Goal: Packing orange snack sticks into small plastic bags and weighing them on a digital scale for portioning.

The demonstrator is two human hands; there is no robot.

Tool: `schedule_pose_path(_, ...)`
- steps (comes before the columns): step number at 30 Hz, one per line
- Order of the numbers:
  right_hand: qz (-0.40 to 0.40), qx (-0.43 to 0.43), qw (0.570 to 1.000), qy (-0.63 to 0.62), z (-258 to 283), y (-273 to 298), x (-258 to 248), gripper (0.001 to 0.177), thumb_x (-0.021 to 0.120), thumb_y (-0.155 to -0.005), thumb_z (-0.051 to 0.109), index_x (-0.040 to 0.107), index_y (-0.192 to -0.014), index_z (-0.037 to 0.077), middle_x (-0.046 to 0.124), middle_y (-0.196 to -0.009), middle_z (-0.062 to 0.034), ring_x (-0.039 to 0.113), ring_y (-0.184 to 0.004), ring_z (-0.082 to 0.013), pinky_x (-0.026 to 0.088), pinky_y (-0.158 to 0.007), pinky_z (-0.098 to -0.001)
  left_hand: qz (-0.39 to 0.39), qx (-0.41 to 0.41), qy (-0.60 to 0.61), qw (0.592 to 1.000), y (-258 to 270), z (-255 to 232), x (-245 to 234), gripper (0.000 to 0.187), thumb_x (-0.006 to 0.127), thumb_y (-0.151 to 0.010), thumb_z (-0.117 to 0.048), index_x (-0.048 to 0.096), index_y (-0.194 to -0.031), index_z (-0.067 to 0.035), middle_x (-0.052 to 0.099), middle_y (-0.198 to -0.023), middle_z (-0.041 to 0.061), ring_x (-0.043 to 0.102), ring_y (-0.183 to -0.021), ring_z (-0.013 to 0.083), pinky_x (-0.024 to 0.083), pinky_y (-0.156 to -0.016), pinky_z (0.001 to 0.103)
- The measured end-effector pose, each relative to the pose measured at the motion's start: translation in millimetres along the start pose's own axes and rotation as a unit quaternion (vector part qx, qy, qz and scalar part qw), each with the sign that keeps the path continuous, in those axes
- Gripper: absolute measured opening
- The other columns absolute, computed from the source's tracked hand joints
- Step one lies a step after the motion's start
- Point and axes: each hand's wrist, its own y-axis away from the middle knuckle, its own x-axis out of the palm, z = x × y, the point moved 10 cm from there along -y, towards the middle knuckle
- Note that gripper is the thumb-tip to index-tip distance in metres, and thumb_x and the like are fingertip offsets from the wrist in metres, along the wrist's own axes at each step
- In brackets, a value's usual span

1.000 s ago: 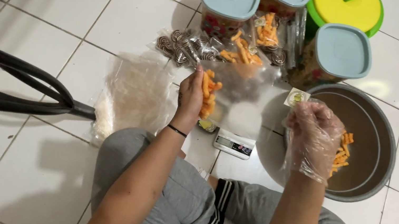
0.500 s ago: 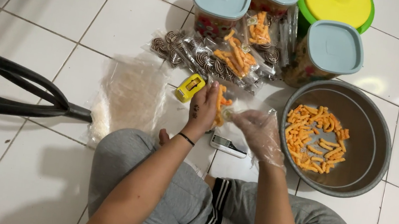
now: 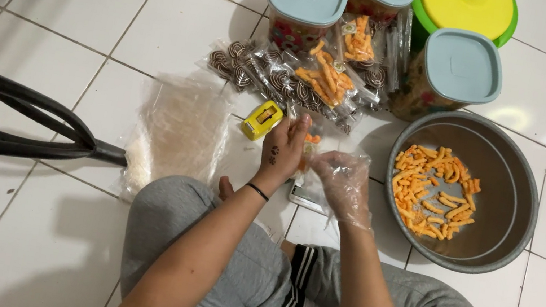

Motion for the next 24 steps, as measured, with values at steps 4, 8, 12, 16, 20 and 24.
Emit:
schedule_pose_path(4, -0.001, -0.004, 1.0, -0.002, -7, -5, 0, 0.029, 0.085, -0.078, 0.047, 0.081, -0.085, 0.019, 0.073, -0.083, -0.0065, 0.066, -0.084, -0.0213, 0.051, -0.08, -0.0352, 0.005, 0.001, -0.016, 1.0, -1, 3, 0, 0.067, 0.049, -0.097, -0.064, 0.07, -0.107, -0.001, 0.074, -0.103, 0.024, 0.066, -0.112, 0.0434, 0.051, -0.097, 0.053)
schedule_pose_path(8, 0.01, 0.01, 1.0, 0.013, -7, -2, 1, 0.034, 0.085, -0.08, 0.049, 0.08, -0.089, 0.017, 0.074, -0.092, -0.0112, 0.068, -0.092, -0.0305, 0.053, -0.086, -0.0431, 0.008, 0.022, -0.029, 0.999, 2, -4, 5, 0.067, 0.06, -0.089, -0.068, 0.069, -0.101, -0.003, 0.073, -0.095, 0.022, 0.069, -0.105, 0.042, 0.054, -0.092, 0.052)
schedule_pose_path(12, 0.053, -0.04, 0.995, 0.073, 13, 9, 8, 0.03, 0.079, -0.088, 0.039, 0.081, -0.096, 0.01, 0.076, -0.09, -0.0178, 0.072, -0.091, -0.0356, 0.056, -0.088, -0.047, 0.006, 0.048, -0.021, 0.999, 4, -15, 4, 0.061, 0.072, -0.082, -0.066, 0.068, -0.089, -0.006, 0.072, -0.08, 0.017, 0.073, -0.091, 0.0398, 0.057, -0.081, 0.048)
schedule_pose_path(16, 0.072, -0.108, 0.986, 0.107, 47, 24, 0, 0.029, 0.076, -0.089, 0.029, 0.079, -0.099, 0.003, 0.074, -0.092, -0.0245, 0.07, -0.097, -0.0441, 0.053, -0.082, -0.0547, 0.004, 0.027, -0.023, 0.999, -7, 14, 6, 0.059, 0.077, -0.08, -0.062, 0.066, -0.083, -0.005, 0.07, -0.074, 0.015, 0.073, -0.083, 0.0345, 0.056, -0.074, 0.043)
schedule_pose_path(20, 0.065, -0.119, 0.991, 0.016, 60, 36, -30, 0.023, 0.065, -0.088, 0.002, 0.078, -0.106, 0.004, 0.074, -0.093, -0.0237, 0.07, -0.084, -0.0352, 0.056, -0.077, -0.0475, -0.049, -0.02, 0.031, 0.998, -12, 20, -6, 0.057, 0.078, -0.079, -0.059, 0.064, -0.08, -0.004, 0.066, -0.068, 0.014, 0.07, -0.074, 0.0275, 0.055, -0.07, 0.038)
schedule_pose_path(24, -0.08, -0.196, 0.97, -0.122, 35, 31, -86, 0.026, 0.058, -0.089, -0.014, 0.074, -0.105, -0.002, 0.071, -0.09, -0.0159, 0.066, -0.071, -0.0163, 0.057, -0.064, -0.0281, -0.066, -0.067, 0.121, 0.988, -15, 42, -6, 0.052, 0.074, -0.087, -0.054, 0.066, -0.08, -0.003, 0.064, -0.068, 0.01, 0.066, -0.071, 0.0203, 0.055, -0.068, 0.035)
